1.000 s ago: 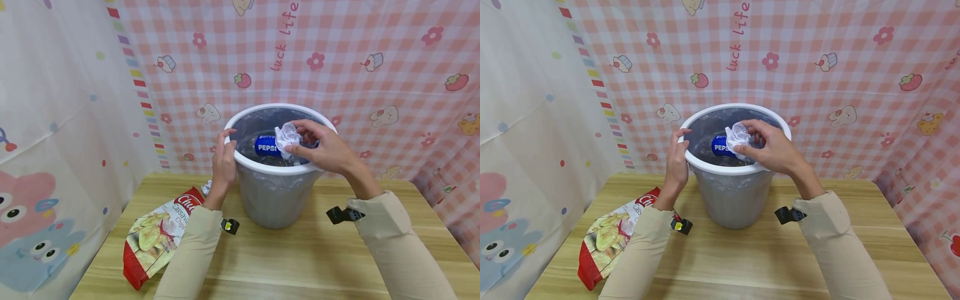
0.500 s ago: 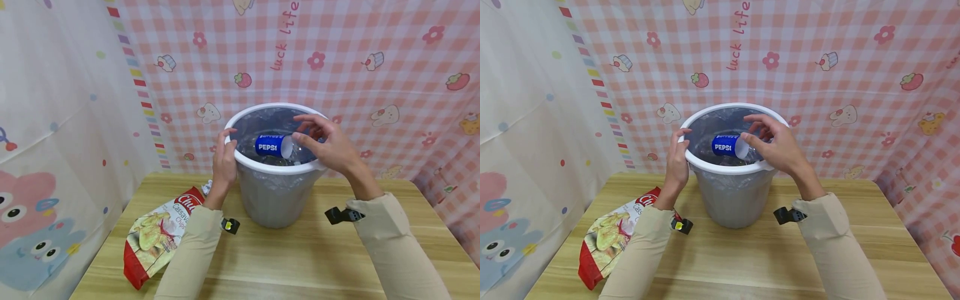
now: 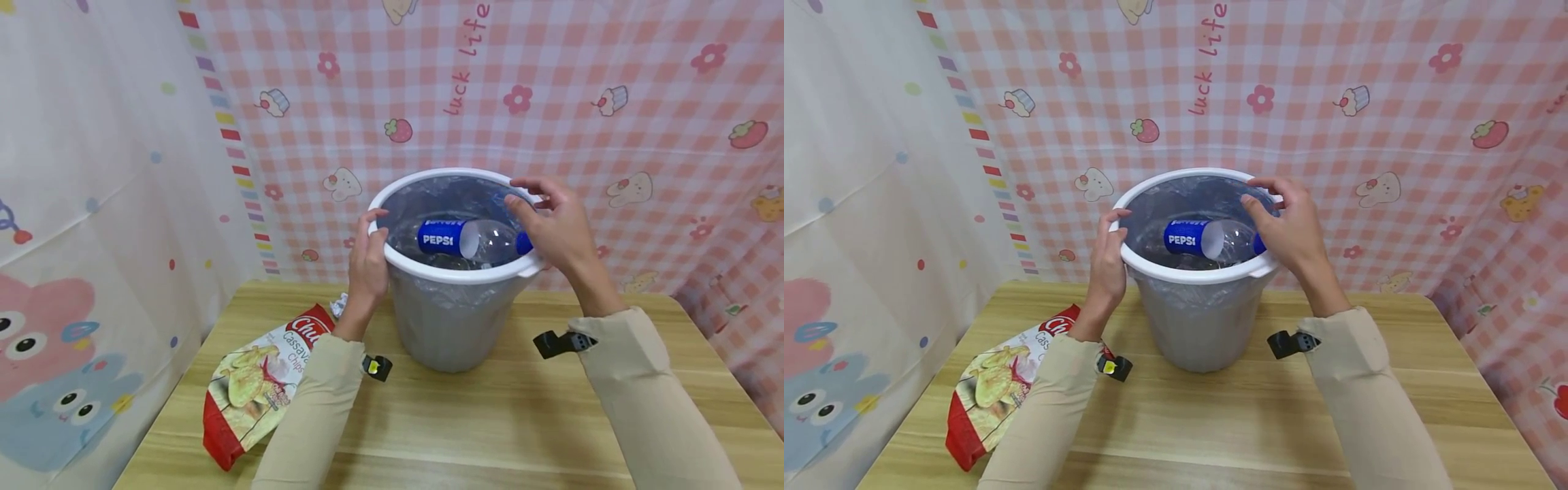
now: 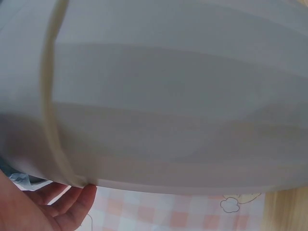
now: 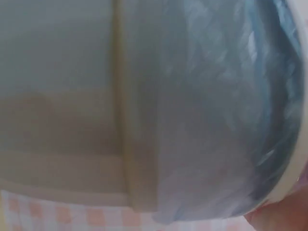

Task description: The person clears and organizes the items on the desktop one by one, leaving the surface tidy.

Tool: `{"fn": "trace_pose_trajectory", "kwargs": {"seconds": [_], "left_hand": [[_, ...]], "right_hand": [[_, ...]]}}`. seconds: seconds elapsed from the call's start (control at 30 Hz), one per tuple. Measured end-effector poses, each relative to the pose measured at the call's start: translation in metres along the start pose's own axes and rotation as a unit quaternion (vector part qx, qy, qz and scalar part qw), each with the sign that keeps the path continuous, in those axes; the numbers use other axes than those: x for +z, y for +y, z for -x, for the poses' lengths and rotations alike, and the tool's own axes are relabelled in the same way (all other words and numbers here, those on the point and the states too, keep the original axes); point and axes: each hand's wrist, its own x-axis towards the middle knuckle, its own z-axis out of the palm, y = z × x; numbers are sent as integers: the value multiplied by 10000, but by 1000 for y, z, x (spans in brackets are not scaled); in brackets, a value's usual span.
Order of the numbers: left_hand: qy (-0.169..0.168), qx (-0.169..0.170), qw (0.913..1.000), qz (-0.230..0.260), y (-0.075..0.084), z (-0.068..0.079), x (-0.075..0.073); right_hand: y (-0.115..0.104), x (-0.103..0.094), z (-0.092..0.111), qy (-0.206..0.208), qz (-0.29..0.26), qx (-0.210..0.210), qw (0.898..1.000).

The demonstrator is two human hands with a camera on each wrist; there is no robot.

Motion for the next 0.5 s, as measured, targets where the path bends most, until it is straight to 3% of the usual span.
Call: {"fn": "trace_pose_trajectory", "kwargs": {"seconds": [0.17, 0.37, 0.5], "left_hand": [[-76, -55, 9999, 40, -1, 1, -1], [38, -15, 9999, 92, -1, -1, -3], [-33, 13, 9999, 118, -1, -2, -2]], "right_hand": [[10, 1, -3, -382, 412, 542, 9969], [10, 2, -7, -1035, 696, 1097, 9861], [9, 0, -6, -1237, 932, 1455, 9771]]}}
